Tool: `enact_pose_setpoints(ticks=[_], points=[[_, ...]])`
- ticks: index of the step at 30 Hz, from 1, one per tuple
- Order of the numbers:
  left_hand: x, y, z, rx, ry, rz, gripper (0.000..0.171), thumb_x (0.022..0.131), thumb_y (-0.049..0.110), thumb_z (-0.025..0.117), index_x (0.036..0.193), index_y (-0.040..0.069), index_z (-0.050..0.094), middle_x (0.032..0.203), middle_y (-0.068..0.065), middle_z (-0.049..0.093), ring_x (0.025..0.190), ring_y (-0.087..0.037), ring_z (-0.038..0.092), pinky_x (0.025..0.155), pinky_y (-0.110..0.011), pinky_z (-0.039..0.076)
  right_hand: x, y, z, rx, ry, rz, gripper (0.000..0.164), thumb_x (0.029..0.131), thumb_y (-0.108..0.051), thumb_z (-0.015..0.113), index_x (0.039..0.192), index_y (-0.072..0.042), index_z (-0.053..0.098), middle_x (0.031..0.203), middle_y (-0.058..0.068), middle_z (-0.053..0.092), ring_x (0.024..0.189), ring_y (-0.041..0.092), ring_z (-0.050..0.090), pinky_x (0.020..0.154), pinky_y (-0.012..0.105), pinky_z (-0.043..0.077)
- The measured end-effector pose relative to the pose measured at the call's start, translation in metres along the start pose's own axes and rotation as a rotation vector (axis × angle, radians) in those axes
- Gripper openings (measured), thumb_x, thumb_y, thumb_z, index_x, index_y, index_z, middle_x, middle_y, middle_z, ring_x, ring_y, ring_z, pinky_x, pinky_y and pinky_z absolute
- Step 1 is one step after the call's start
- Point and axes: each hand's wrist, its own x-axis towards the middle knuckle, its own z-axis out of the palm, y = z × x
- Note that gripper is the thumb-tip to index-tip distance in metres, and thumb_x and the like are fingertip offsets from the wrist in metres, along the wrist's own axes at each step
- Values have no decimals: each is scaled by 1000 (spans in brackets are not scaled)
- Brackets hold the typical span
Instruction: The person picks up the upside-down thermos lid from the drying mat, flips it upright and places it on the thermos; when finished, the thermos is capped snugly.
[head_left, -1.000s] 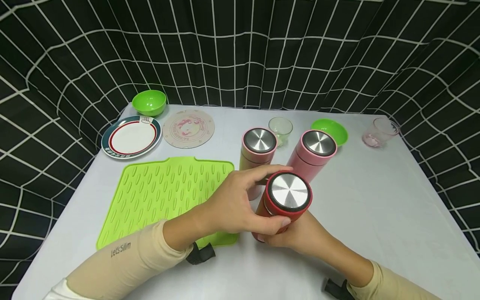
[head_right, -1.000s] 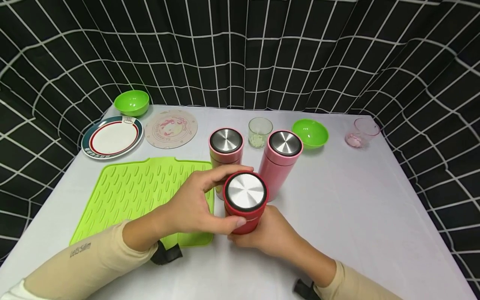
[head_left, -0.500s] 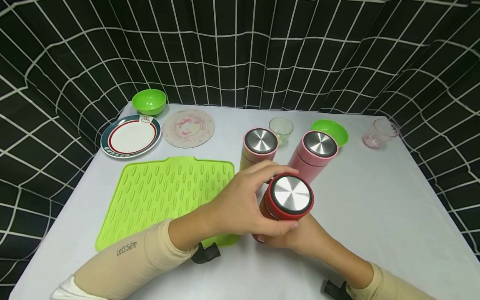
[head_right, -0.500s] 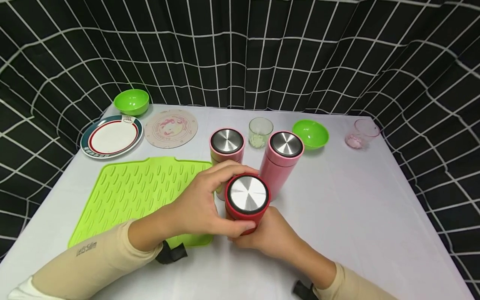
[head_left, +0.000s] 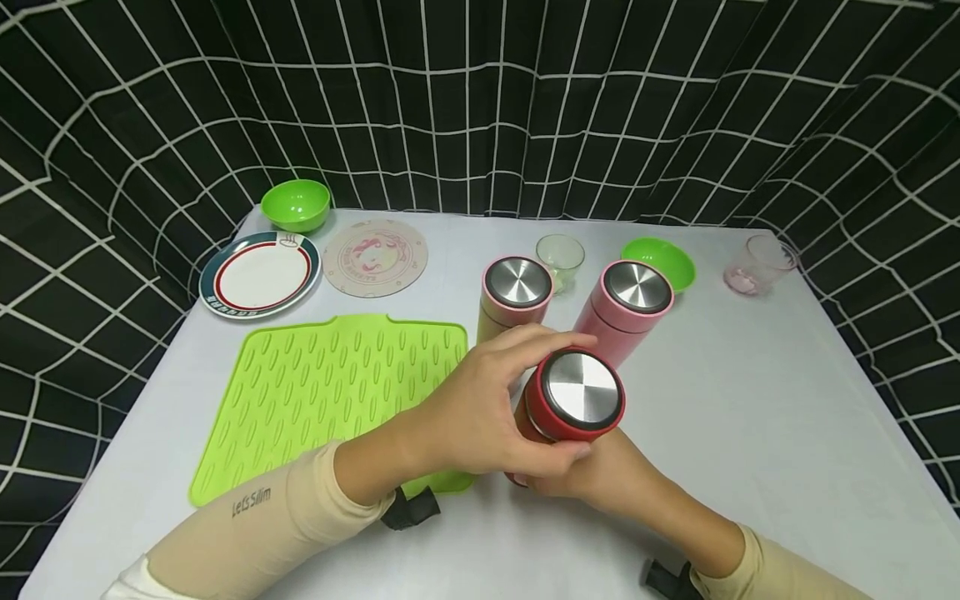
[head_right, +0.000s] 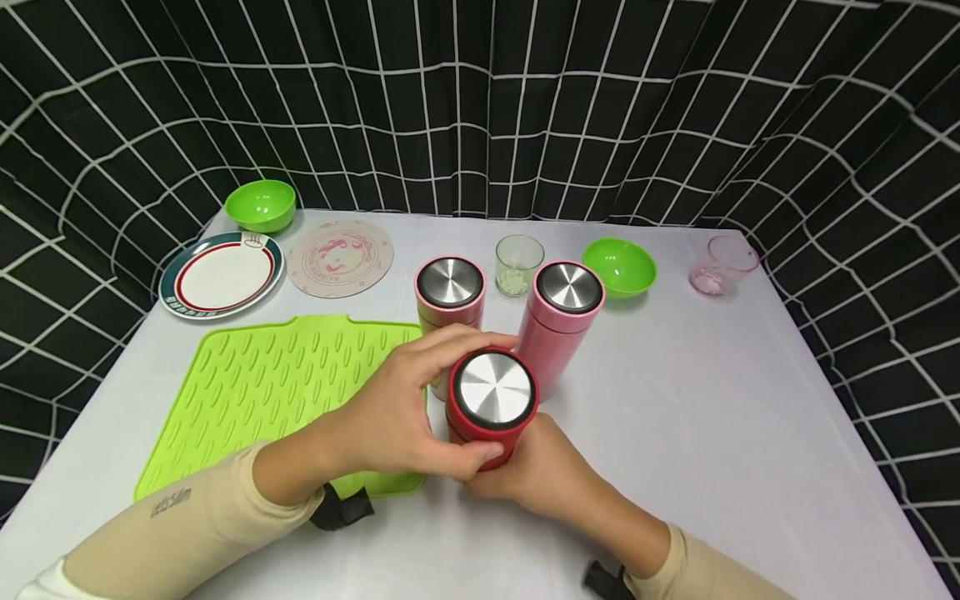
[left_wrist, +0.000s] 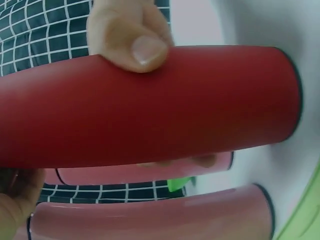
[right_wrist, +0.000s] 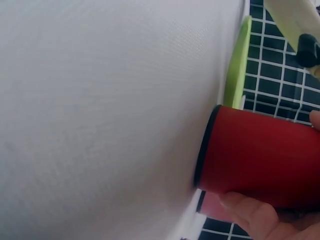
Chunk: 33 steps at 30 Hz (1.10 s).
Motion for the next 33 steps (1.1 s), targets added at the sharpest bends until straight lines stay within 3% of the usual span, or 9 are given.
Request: enact_pose_setpoints(ticks=[4, 7, 11, 15, 18, 22, 26, 33], points=[[-2, -2, 0, -28, 25, 29, 75, 66, 18, 88, 133, 6, 56, 122, 1, 63, 113, -8, 53, 98, -28, 45, 1, 2, -1, 35, -16, -10, 43, 68, -6, 88, 99, -20, 61, 89, -7, 65, 78, 14, 61, 68, 31, 53], [-3, -3, -1, -42, 11, 15, 75, 67, 18, 87, 134, 6, 55, 123, 1, 62, 115, -8, 52, 99, -28, 44, 0, 12, 0, 50, -30, -26, 43, 69, -7, 88, 100, -21, 61, 89, -6, 65, 78, 15, 62, 68, 31, 53], [-4, 0, 1, -82, -16, -110, 83, 66, 22, 90, 137, 12, 47, 126, 4, 55, 114, -9, 51, 98, -29, 44, -1, 19, 0, 15, -27, -47, 45, 70, -10, 88, 104, -22, 60, 93, -7, 64, 82, 15, 62, 72, 31, 53], [-6, 4, 8, -72, 63, -200, 80, 63, 27, 93, 126, 13, 47, 122, 6, 52, 110, -8, 54, 93, -27, 47, -1, 20, 1, -53, -16, -30, 49, 69, -19, 89, 107, -26, 59, 98, -11, 63, 88, 12, 61, 76, 30, 52], [-7, 5, 10, -5, 132, -133, 71, 63, 25, 92, 121, 10, 55, 117, 5, 58, 107, -7, 56, 91, -26, 48, -2, 20, 1, -12, -21, -27, 49, 69, -15, 89, 105, -25, 59, 94, -10, 64, 82, 13, 61, 71, 31, 53], [-7, 7, 10, 56, 148, -32, 69, 65, 22, 88, 125, 6, 59, 118, 2, 60, 110, -6, 54, 94, -25, 46, -4, 22, -1, 8, -8, -51, 51, 66, -4, 87, 105, -21, 59, 92, -7, 64, 80, 15, 61, 71, 30, 52], [-9, 6, 11, 44, 150, 5, 72, 67, 19, 87, 130, 4, 56, 120, -1, 60, 112, -7, 54, 94, -25, 47, -6, 22, -3, -24, 5, -53, 54, 65, -4, 86, 108, -19, 59, 96, -7, 64, 86, 14, 61, 77, 30, 51], [-14, 0, 16, -6, 229, 52, 76, 63, 14, 88, 131, 2, 54, 116, -5, 65, 106, -11, 60, 84, -28, 53, -5, 22, -1, 25, -8, -58, 51, 65, -2, 86, 106, -19, 60, 92, -6, 64, 81, 16, 62, 74, 31, 52]])
